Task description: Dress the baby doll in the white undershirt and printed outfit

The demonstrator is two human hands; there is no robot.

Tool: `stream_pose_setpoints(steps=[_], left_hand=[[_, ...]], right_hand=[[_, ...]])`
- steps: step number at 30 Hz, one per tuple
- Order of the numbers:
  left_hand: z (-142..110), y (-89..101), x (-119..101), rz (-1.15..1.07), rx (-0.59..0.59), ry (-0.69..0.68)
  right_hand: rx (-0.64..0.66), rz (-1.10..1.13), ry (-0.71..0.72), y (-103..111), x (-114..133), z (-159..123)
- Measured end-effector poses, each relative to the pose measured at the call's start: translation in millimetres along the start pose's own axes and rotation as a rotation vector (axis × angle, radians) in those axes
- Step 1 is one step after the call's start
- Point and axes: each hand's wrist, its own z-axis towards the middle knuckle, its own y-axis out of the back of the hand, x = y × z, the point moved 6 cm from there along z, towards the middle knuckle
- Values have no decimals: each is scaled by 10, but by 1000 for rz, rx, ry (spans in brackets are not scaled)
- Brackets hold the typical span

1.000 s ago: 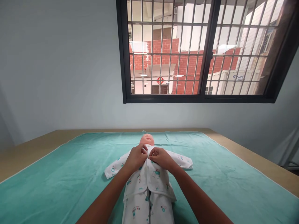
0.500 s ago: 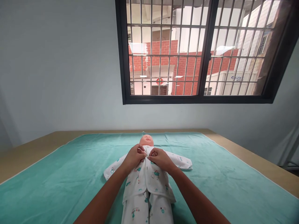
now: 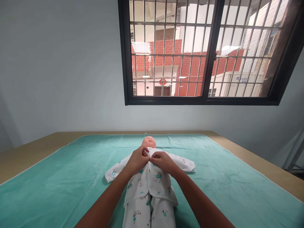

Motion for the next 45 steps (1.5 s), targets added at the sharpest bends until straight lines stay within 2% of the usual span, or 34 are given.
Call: stream_pose_setpoints(steps=[9,16,28,36,45], left_hand=[[-8,52,-131,236,-92,-33],[-5,59,-126,293,-122,-30],[-23,76,-93,181,-29,-5],[2,68,-30,91,-17,20],[23,47,103,-131,58,74]], right_hand=[[-24,37,14,1,-7,-19],[-34,49,-17,6,-16,-29],[-49,45,-92,24,-23,-21],[-105,62,-51,-10,-48,-8],[-92,96,-76,-2,-61,-14]])
